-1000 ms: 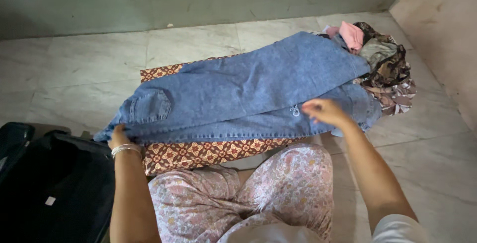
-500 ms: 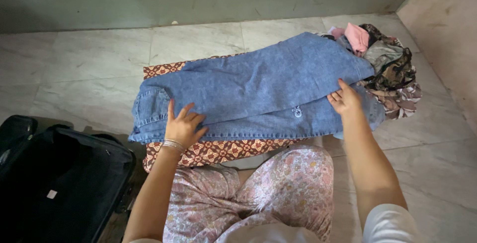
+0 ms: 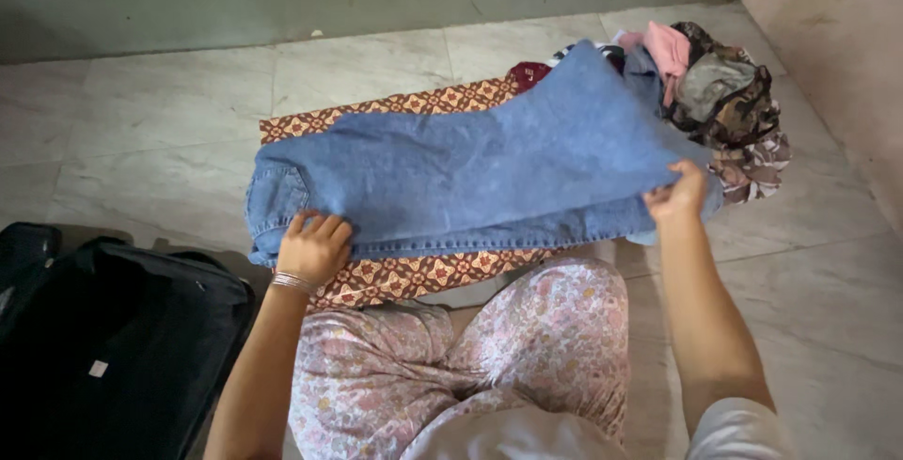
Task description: The person opens a suitcase, adjusts the interior straps, folds a pair of denim jeans, and places the folded jeans into the suitcase.
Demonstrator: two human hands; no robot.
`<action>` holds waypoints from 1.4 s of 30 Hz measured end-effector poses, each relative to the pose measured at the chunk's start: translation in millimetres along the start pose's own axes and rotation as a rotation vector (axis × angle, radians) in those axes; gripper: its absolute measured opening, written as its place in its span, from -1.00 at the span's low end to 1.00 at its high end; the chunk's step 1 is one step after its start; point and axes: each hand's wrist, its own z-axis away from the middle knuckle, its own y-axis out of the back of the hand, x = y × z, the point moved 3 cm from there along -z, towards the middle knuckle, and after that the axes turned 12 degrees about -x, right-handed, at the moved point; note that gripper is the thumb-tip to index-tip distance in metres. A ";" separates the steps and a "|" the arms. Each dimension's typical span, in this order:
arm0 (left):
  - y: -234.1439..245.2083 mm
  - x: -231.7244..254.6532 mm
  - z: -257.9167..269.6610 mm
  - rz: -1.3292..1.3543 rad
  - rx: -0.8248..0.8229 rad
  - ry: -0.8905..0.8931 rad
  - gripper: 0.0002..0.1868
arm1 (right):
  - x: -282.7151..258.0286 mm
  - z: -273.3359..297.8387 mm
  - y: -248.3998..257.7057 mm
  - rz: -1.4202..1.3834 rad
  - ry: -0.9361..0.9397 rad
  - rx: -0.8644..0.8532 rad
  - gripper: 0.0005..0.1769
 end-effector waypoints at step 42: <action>-174.1 -124.6 127.2 2.366 0.026 1.377 -0.07 | 45.6 97.3 -21.4 -0.055 -0.087 -0.064 -0.30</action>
